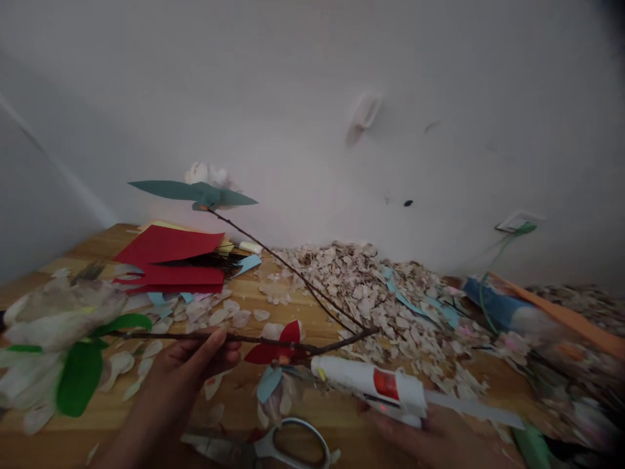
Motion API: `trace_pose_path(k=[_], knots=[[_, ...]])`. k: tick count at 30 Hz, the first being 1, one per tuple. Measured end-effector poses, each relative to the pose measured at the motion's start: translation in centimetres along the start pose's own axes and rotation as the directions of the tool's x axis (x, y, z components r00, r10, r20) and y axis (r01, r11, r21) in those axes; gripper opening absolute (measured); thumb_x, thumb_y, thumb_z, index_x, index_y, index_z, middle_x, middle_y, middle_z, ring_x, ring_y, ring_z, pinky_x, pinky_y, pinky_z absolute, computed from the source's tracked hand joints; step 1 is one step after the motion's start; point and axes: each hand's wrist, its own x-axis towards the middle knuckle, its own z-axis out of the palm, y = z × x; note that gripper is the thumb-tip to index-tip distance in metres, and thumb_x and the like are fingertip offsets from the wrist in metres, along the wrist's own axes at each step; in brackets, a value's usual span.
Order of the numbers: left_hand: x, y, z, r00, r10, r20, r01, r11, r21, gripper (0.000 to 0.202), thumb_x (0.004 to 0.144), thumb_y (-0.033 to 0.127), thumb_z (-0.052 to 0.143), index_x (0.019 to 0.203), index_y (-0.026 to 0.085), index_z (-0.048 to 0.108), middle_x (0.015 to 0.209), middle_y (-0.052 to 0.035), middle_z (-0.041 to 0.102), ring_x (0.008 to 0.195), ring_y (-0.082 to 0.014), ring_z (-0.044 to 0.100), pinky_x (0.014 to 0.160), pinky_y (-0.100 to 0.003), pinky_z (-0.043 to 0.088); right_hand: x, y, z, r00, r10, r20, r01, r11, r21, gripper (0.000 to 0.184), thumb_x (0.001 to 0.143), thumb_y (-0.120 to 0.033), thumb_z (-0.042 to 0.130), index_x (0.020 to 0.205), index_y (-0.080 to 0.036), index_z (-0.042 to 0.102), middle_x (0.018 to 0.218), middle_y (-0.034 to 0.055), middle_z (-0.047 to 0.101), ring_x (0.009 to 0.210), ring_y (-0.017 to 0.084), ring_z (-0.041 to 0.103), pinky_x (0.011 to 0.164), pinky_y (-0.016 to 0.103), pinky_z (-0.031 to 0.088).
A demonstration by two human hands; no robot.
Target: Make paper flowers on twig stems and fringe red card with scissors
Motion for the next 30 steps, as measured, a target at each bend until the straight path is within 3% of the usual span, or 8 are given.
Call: trace_pose_path(k=[3, 6, 12, 16, 22, 26, 30], knots=[[-0.1, -0.2, -0.1, 1.0, 0.007, -0.008, -0.007, 1.0, 0.018, 0.01, 0.064, 0.024, 0.079, 0.063, 0.016, 0.072, 0.056, 0.0009, 0.075, 0.053, -0.0084, 0.069, 0.055, -0.009, 0.053, -0.1, 0.0, 0.4, 0.999, 0.038, 0.024, -0.038, 0.999, -0.008, 0.047, 0.07, -0.063, 0.059, 0.093, -0.024, 0.074, 0.096, 0.0038, 0.074, 0.097, 0.03, 0.065, 0.094, 0.037, 0.045], [-0.1, -0.4, -0.1, 0.999, 0.033, -0.009, -0.032, 0.999, 0.018, 0.012, 0.063, 0.025, 0.08, 0.064, 0.016, 0.072, 0.057, 0.0015, 0.075, 0.052, -0.0085, 0.069, 0.055, -0.01, 0.054, -0.1, 0.2, 0.6, 1.0, -0.004, -0.017, 0.003, 0.999, -0.047, 0.045, 0.071, -0.06, 0.061, 0.096, -0.025, 0.073, 0.094, 0.0029, 0.074, 0.101, 0.03, 0.063, 0.096, 0.036, 0.044], [-0.2, -0.5, 0.1, 0.997, 0.076, -0.031, -0.076, 0.997, 0.023, 0.016, 0.058, 0.028, 0.082, 0.064, 0.017, 0.072, 0.057, 0.0027, 0.075, 0.052, -0.0094, 0.069, 0.055, -0.011, 0.055, -0.2, 0.3, 0.7, 0.992, -0.069, -0.101, 0.06, 0.994, -0.092, 0.039, 0.071, -0.058, 0.064, 0.095, -0.028, 0.074, 0.093, 0.003, 0.074, 0.097, 0.029, 0.065, 0.087, 0.034, 0.051], [-0.1, -0.7, 0.2, 0.994, 0.095, -0.05, -0.094, 0.995, 0.023, 0.018, 0.055, 0.029, 0.084, 0.063, 0.017, 0.072, 0.057, 0.0025, 0.075, 0.051, -0.0098, 0.069, 0.054, -0.011, 0.056, -0.1, -0.2, 0.5, 0.989, -0.148, -0.028, 0.142, 0.979, -0.144, 0.032, 0.075, -0.051, 0.062, 0.093, -0.027, 0.074, 0.089, 0.0018, 0.075, 0.086, 0.025, 0.068, 0.082, 0.031, 0.053], [0.0, -1.1, 0.4, 0.993, 0.064, -0.096, -0.062, 0.998, 0.018, 0.005, 0.064, 0.016, 0.077, 0.062, 0.016, 0.072, 0.057, 0.0002, 0.076, 0.05, -0.0102, 0.069, 0.053, -0.01, 0.056, 0.2, -1.8, 0.7, 0.962, -0.271, -0.021, 0.263, 0.949, -0.176, 0.026, 0.08, -0.045, 0.056, 0.082, -0.025, 0.073, 0.079, 0.0011, 0.073, 0.074, 0.02, 0.068, 0.073, 0.026, 0.054], [-0.1, -0.8, 0.8, 0.993, 0.049, -0.108, -0.047, 0.999, 0.018, 0.014, 0.073, 0.009, 0.067, 0.062, 0.015, 0.071, 0.054, -0.0008, 0.075, 0.048, -0.0097, 0.069, 0.051, -0.009, 0.055, 0.3, -2.7, 0.7, 0.956, -0.293, -0.003, 0.286, 0.934, -0.214, 0.03, 0.083, -0.044, 0.049, 0.07, -0.026, 0.069, 0.07, 0.0012, 0.07, 0.066, 0.019, 0.066, 0.063, 0.025, 0.053], [-0.3, -0.7, 0.9, 0.993, 0.046, -0.113, -0.046, 0.999, 0.002, 0.016, 0.071, 0.006, 0.067, 0.059, 0.015, 0.071, 0.051, 0.0002, 0.074, 0.047, -0.0095, 0.068, 0.05, -0.009, 0.054, 0.3, -2.5, 0.6, 0.953, -0.303, 0.004, 0.296, 0.928, -0.224, 0.028, 0.083, -0.044, 0.051, 0.072, -0.026, 0.069, 0.07, 0.0012, 0.071, 0.067, 0.02, 0.067, 0.064, 0.026, 0.054]])
